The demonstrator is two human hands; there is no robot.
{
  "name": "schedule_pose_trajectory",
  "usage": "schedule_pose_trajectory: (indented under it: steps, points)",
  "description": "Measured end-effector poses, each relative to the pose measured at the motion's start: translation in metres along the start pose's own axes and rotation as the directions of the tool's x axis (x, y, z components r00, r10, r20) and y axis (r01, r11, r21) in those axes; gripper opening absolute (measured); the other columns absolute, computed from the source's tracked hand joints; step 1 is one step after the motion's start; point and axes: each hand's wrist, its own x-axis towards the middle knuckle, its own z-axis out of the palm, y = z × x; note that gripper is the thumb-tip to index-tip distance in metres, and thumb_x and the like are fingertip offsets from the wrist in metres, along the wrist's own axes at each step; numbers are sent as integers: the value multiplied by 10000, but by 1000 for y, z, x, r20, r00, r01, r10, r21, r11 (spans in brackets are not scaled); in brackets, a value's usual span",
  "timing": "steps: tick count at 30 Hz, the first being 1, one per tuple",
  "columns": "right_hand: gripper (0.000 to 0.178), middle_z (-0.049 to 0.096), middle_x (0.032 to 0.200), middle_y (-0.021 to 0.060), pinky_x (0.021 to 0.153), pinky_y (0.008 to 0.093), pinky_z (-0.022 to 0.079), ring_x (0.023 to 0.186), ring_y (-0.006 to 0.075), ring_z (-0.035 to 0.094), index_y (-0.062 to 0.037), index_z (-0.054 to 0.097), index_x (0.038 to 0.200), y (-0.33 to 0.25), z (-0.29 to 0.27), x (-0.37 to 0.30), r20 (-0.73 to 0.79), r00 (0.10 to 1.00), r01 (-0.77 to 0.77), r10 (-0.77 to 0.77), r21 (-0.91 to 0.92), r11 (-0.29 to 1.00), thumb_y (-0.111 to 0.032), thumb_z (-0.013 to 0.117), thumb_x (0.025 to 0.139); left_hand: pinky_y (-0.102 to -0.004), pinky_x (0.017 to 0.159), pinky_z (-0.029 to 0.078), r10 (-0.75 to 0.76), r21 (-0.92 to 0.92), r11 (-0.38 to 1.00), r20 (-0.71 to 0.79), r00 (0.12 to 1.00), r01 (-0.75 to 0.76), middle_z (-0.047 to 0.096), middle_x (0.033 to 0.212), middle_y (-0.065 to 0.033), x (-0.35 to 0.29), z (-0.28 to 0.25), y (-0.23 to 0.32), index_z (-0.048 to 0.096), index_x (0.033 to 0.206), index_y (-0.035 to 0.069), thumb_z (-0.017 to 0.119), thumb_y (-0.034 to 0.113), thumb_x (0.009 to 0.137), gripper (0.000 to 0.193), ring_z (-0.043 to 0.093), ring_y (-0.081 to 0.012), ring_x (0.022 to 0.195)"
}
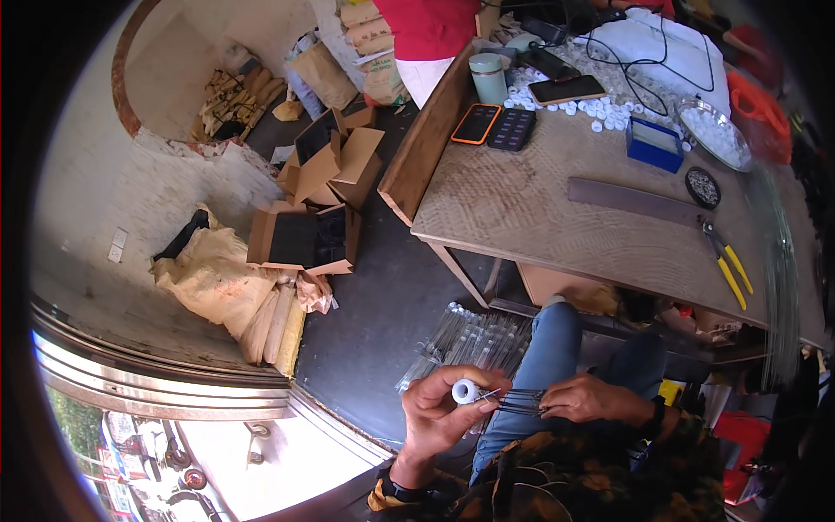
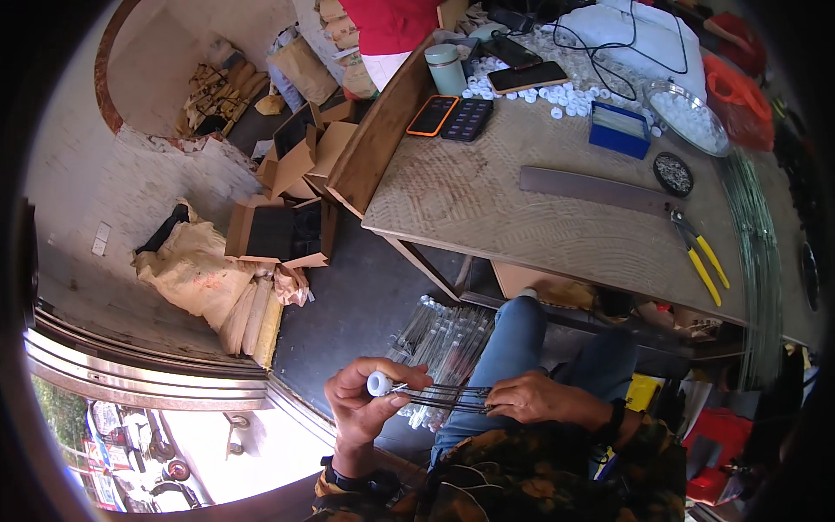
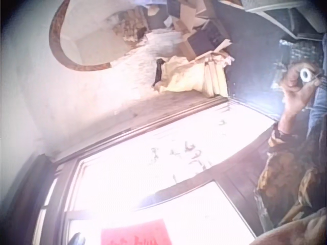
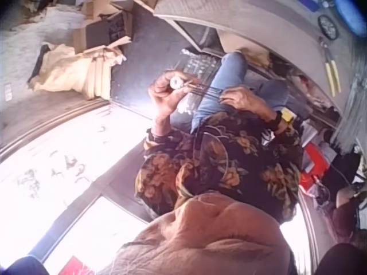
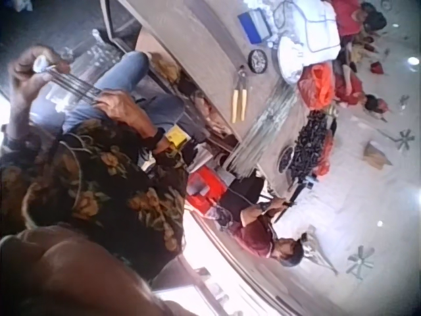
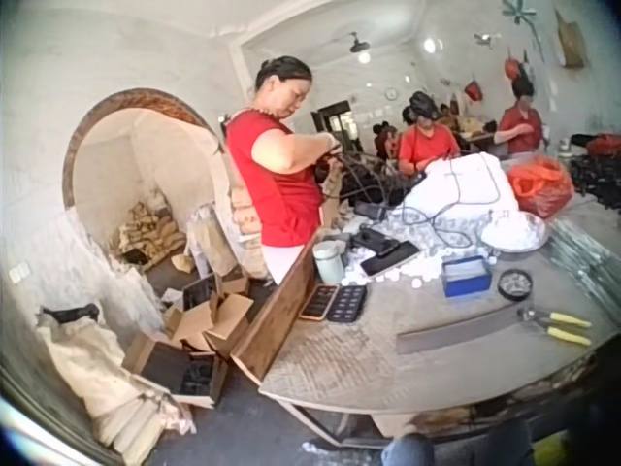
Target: The person assembles umbrella components by inserting metal ribs into a plastic center hub and then using pliers to secure the rib in place.
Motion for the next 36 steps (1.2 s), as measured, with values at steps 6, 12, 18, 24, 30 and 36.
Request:
schedule_pose_trajectory:
  steps: [6, 12, 18, 24, 30, 36]
  points:
    - [188, 616, 841, 65, 585, 296, 504, 697, 225, 618, -12, 620, 851, 2, -2, -3, 23, 1000, 17, -18, 26, 1000, -154, 660, 735, -352, 843, 465, 70, -43, 997, 126, 990, -65, 624, 894, -156, 1, 0, -2, 553, 935, -54, 639, -19, 740, 216, 604, -233, 909]
    - [193, 610, 851, 81, 582, 297, 509, 696, 226, 620, -2, 610, 870, 0, 3, -4, 5, 1000, 9, -9, -1, 1000, -126, 658, 729, -328, 809, 486, 56, -39, 998, 102, 993, -53, 625, 909, -165, 2, 4, -3, 554, 961, -59, 675, 11, 708, 289, 604, -222, 907]
    - [196, 612, 840, 77, 584, 304, 508, 689, 224, 620, -3, 606, 881, -4, 5, -5, -18, 1000, -8, 7, -42, 999, -113, 656, 726, -293, 789, 492, 46, 43, 998, 125, 991, -52, 627, 918, -156, 2, 3, -1, 560, 968, -59, 694, 34, 690, 322, 612, -210, 887]
    - [169, 612, 811, 84, 573, 302, 496, 680, 228, 616, -15, 613, 863, -8, 8, -3, -57, 996, -71, 75, 64, 995, -103, 658, 726, -311, 800, 493, 16, 16, 1000, 89, 996, -18, 625, 902, -161, 0, 4, 1, 557, 937, -57, 639, -66, 724, 228, 613, -208, 886]
    - [163, 618, 812, 89, 579, 300, 499, 670, 228, 620, -6, 622, 850, -11, 20, -10, -137, 984, -105, 111, 54, 993, -109, 667, 731, -343, 833, 481, 36, -19, 999, 60, 998, -35, 625, 875, -168, -5, 3, -5, 554, 915, -66, 635, -73, 724, 207, 618, -228, 870]
    - [156, 622, 862, 92, 600, 293, 511, 720, 231, 627, -2, 619, 888, -10, 8, -13, -2, 998, -57, 58, 180, 982, -83, 624, 754, -399, 856, 463, 93, -192, 980, 233, 968, -48, 626, 846, -179, 3, -2, -7, 566, 891, -63, 669, -31, 706, 214, 620, -257, 861]
